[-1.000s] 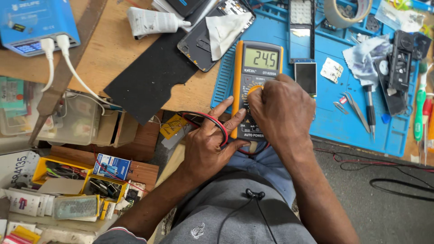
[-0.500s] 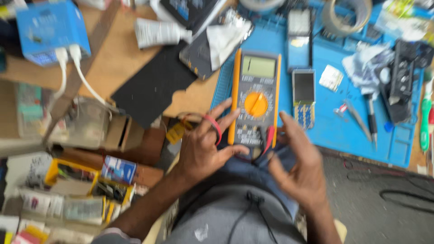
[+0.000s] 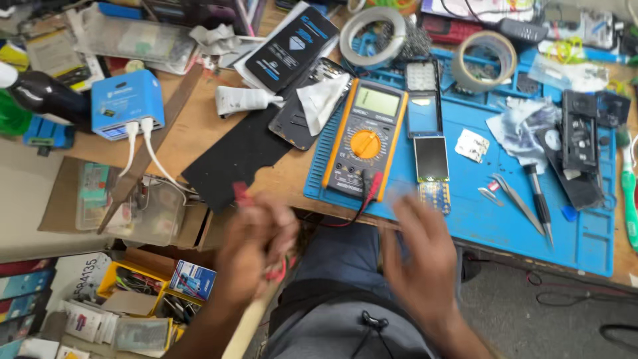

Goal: The person uses a multimeter to test the continuity of a mobile phone keypad circuit board. They connect the multimeter probes to various points on the keypad and observe the readings.

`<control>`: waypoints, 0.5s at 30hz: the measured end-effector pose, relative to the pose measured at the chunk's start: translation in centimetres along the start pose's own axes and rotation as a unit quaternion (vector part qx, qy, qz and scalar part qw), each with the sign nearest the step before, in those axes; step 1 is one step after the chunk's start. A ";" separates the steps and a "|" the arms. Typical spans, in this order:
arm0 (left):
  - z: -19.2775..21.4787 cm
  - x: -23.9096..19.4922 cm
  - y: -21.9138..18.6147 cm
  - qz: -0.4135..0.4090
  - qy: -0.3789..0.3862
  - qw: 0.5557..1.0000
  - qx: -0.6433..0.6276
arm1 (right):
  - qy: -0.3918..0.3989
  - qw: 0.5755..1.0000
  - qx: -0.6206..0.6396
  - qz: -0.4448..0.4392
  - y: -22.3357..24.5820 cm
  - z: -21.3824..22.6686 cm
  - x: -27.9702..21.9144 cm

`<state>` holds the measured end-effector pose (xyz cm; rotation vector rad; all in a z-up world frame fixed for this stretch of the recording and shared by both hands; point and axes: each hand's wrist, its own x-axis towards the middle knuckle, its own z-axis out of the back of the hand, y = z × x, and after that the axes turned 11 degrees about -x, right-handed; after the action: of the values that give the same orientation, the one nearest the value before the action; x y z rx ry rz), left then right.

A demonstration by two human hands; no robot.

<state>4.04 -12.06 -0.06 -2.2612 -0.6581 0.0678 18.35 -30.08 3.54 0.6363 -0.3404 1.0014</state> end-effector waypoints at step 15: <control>3.2 -6.4 -5.8 -0.015 -0.058 0.988 0.140 | 0.382 0.881 0.278 0.021 -8.0 1.1 -10.2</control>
<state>-4.77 -9.63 0.69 -1.9877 -0.6968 0.2634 20.10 -40.68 -3.87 0.6884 0.6612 1.3182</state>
